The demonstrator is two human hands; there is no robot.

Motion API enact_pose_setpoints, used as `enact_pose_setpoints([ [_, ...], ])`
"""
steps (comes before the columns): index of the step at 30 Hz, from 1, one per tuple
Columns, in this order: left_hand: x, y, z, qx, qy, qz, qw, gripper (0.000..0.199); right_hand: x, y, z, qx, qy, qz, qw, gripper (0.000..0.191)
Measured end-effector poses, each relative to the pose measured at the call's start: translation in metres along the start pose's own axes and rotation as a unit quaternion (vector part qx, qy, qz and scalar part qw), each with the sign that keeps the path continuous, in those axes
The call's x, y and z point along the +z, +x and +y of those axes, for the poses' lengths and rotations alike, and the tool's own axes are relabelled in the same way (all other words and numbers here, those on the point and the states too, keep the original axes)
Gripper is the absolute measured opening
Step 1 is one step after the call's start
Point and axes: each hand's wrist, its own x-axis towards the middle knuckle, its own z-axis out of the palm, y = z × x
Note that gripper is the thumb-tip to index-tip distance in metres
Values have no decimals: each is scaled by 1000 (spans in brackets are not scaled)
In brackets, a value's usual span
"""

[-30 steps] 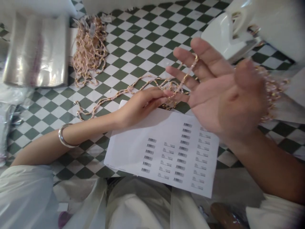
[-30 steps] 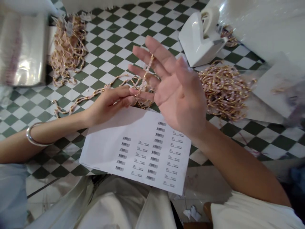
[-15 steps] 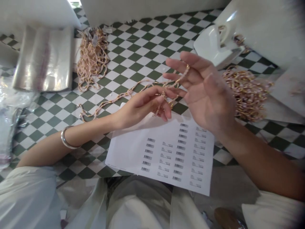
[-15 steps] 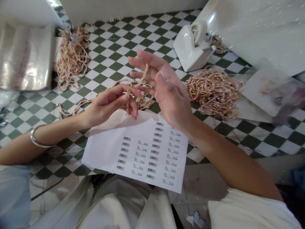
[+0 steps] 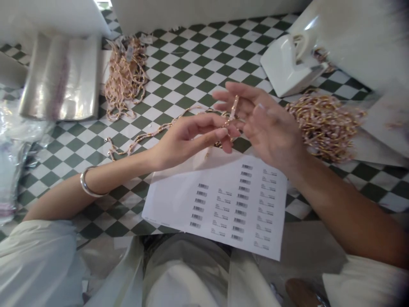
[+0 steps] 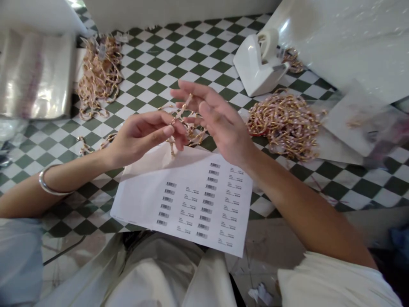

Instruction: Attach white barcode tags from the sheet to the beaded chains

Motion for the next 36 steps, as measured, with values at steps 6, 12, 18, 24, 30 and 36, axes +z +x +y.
enact_pose_setpoints([
  [6,-1,-2,11,31,-68,33,997,15,-9,-3,-19,-30,-113,13,993,56],
  [12,-3,-6,28,73,-105,52,990,21,9,-69,-42,-120,-477,-145,858,47],
  [18,0,-9,38,99,-68,60,991,22,35,-123,2,-204,-557,-177,785,47],
  [24,-8,-6,23,10,-12,47,999,22,-11,-85,20,-190,-490,-216,823,50],
  [30,-18,-13,-16,-6,9,107,994,26,-6,-43,12,-224,-466,-143,844,38],
  [36,-13,-16,-37,-14,-21,77,997,22,14,-4,25,-254,-457,-195,830,42],
])
